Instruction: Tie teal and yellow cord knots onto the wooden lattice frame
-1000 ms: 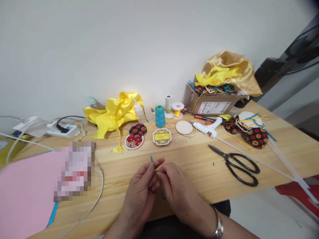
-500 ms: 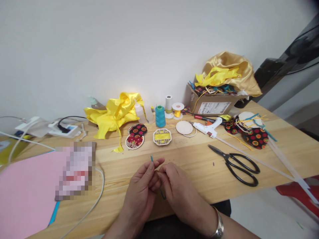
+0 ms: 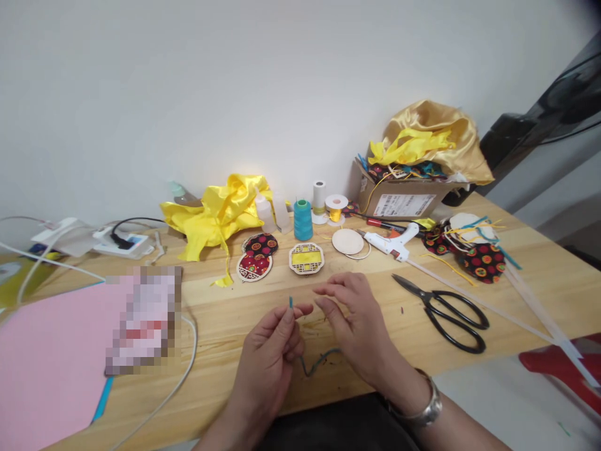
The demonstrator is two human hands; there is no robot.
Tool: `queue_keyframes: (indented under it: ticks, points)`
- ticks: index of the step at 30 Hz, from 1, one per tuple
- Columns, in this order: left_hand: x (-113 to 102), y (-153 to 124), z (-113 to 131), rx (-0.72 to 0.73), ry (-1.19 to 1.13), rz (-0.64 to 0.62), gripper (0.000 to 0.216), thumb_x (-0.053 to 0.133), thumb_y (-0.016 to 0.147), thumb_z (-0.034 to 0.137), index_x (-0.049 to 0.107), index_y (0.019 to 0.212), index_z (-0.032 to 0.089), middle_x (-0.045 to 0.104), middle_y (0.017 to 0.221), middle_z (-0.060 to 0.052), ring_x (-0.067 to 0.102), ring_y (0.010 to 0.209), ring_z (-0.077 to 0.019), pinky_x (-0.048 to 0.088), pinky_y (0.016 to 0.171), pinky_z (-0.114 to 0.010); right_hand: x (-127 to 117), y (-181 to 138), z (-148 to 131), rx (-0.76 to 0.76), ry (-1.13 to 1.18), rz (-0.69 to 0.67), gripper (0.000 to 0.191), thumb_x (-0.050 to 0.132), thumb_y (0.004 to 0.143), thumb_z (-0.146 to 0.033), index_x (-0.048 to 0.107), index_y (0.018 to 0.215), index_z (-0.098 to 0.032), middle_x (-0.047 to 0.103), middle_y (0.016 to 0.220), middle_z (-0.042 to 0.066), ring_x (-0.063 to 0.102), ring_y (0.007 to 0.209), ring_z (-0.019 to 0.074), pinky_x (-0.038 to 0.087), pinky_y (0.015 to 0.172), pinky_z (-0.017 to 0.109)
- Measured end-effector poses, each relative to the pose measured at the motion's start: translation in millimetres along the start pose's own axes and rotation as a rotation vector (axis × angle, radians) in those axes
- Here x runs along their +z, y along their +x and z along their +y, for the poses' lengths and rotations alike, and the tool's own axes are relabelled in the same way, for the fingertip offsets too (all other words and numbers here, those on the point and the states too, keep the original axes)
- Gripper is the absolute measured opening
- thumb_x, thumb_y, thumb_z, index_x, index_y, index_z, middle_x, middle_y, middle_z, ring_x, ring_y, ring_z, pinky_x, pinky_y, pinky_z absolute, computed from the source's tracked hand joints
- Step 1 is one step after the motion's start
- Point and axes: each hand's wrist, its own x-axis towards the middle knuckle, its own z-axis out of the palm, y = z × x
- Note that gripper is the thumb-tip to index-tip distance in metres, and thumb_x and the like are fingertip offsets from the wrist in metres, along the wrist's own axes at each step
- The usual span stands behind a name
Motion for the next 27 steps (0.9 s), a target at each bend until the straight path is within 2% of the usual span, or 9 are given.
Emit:
queue_keyframes:
  ticks: [2, 4, 7, 10, 13, 16, 20, 23, 27]
  points:
    - [0, -1, -1, -0.013, 0.03, -0.021, 0.014, 0.069, 0.071, 0.026, 0.069, 0.073, 0.013, 0.047, 0.053, 0.004, 0.026, 0.044, -0.0041, 0.022, 0.041, -0.018, -1, 5, 0, 0.086, 0.127, -0.104, 0.013, 0.058, 0.08, -0.022, 0.068, 0.089, -0.021, 0.06, 0.086, 0.004, 0.052, 0.09, 0.0185, 0.044, 0.081, 0.035]
    - [0, -1, -3, -0.023, 0.076, -0.048, 0.015, 0.067, 0.072, 0.028, 0.069, 0.072, 0.013, 0.039, 0.048, 0.006, 0.026, 0.045, -0.0051, 0.022, 0.041, -0.018, 1, 7, -1, 0.176, 0.25, -0.197, 0.013, 0.061, 0.077, -0.025, 0.069, 0.088, -0.022, 0.062, 0.085, 0.002, 0.055, 0.087, 0.0167, 0.045, 0.079, 0.032]
    - [-1, -2, -3, -0.037, 0.177, -0.093, 0.017, 0.065, 0.074, 0.03, 0.068, 0.071, 0.014, 0.043, 0.052, 0.004, 0.027, 0.045, -0.0052, 0.021, 0.042, -0.019, 5, 9, -2, 0.275, 0.407, -0.301, 0.01, 0.061, 0.077, -0.024, 0.069, 0.08, -0.019, 0.063, 0.075, 0.0, 0.058, 0.074, 0.0137, 0.046, 0.071, 0.027]
    - [-3, -2, -2, -0.011, 0.299, -0.123, 0.022, 0.063, 0.075, 0.033, 0.066, 0.064, 0.014, 0.048, 0.054, 0.002, 0.03, 0.045, -0.0059, 0.022, 0.042, -0.02, 7, 10, -3, 0.303, 0.536, -0.372, 0.015, 0.056, 0.078, -0.02, 0.067, 0.067, -0.017, 0.061, 0.058, -0.003, 0.057, 0.06, 0.011, 0.045, 0.062, 0.023]
    - [-5, -2, 0, 0.064, 0.448, -0.1, 0.023, 0.062, 0.075, 0.034, 0.066, 0.061, 0.016, 0.049, 0.052, 0.002, 0.038, 0.048, -0.0092, 0.028, 0.046, -0.021, 3, 15, -4, 0.289, 0.542, -0.311, 0.016, 0.059, 0.074, -0.016, 0.064, 0.06, -0.017, 0.061, 0.058, -0.003, 0.056, 0.059, 0.0101, 0.044, 0.061, 0.021]
    - [-7, -1, 3, 0.164, 0.613, -0.065, 0.016, 0.063, 0.074, 0.03, 0.07, 0.065, 0.019, 0.057, 0.057, -0.001, 0.049, 0.059, -0.0148, 0.036, 0.058, -0.024, -6, 20, -6, 0.344, 0.541, -0.216, 0.01, 0.061, 0.073, -0.019, 0.064, 0.063, -0.016, 0.059, 0.058, -0.003, 0.053, 0.058, 0.009, 0.043, 0.059, 0.021]
    - [-6, -1, 8, 0.285, 0.765, -0.142, 0.017, 0.059, 0.077, 0.025, 0.069, 0.063, 0.022, 0.057, 0.061, -0.001, 0.052, 0.064, -0.0176, 0.037, 0.063, -0.026, -20, 26, -9, 0.452, 0.77, -0.248, 0.013, 0.056, 0.079, -0.027, 0.063, 0.076, -0.016, 0.057, 0.053, -0.003, 0.048, 0.047, 0.0069, 0.037, 0.047, 0.019]
    - [-7, 1, 12, 0.391, 0.885, -0.146, 0.019, 0.057, 0.078, 0.023, 0.067, 0.062, 0.023, 0.054, 0.06, -0.001, 0.051, 0.066, -0.0187, 0.036, 0.063, -0.026, -27, 28, -12, 0.402, 0.938, -0.264, 0.016, 0.055, 0.081, -0.028, 0.058, 0.071, -0.016, 0.062, 0.059, 0.0, 0.05, 0.048, 0.0069, 0.036, 0.046, 0.019]
    - [-16, 11, 14, 0.57, 1.065, -0.12, 0.018, 0.055, 0.079, 0.022, 0.071, 0.074, 0.026, 0.06, 0.067, -0.003, 0.051, 0.076, -0.022, 0.039, 0.073, -0.031, -35, 31, -18, 0.301, 0.962, -0.199, 0.015, 0.054, 0.082, -0.027, 0.057, 0.07, -0.018, 0.064, 0.065, 0.0, 0.055, 0.054, 0.0085, 0.04, 0.049, 0.021]
